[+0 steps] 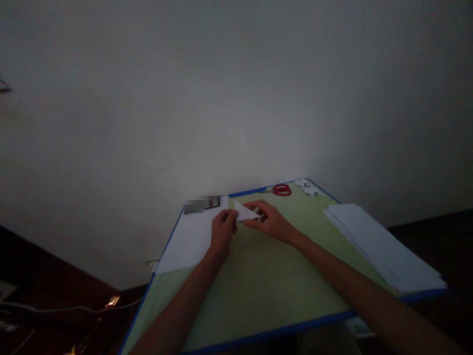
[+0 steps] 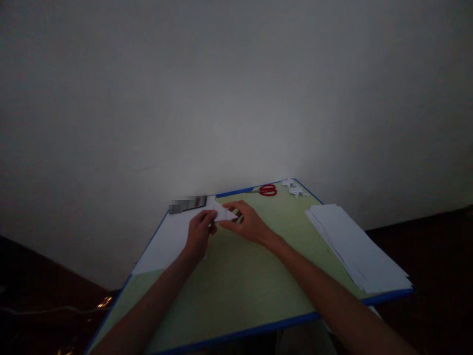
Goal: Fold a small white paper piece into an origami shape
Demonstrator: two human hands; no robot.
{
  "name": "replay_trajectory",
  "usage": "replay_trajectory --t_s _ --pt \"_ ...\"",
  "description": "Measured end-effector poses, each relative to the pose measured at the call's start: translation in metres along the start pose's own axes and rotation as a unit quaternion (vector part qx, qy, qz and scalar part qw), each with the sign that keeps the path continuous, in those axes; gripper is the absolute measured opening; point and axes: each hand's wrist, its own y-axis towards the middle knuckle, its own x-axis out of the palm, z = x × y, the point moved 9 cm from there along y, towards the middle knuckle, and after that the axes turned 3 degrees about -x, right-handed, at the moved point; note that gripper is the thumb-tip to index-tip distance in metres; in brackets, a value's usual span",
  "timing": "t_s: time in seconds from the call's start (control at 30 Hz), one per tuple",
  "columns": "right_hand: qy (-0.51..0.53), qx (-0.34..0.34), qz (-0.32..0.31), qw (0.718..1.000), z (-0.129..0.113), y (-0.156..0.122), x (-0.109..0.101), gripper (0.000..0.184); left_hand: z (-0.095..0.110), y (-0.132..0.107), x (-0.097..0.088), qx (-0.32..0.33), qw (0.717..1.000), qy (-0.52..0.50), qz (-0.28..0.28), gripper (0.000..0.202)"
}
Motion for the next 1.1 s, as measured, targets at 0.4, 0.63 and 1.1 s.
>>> replay_trajectory --t_s 0.4,0.63,1.1 --pt "0.025 0.017 0.006 1.0 0.003 0.0 0.0 0.035 -0.003 0.002 -0.006 -0.007 0.999 -0.021 0.027 0.026" --pt "0.023 0.015 0.011 1.0 0.002 0.0 -0.001 0.032 -0.002 0.001 -0.001 -0.01 1.0 -0.01 0.003 0.025" --pt "0.009 0.013 0.015 1.0 0.006 0.0 0.0 0.034 -0.006 -0.001 0.007 -0.033 0.999 -0.02 -0.025 0.024"
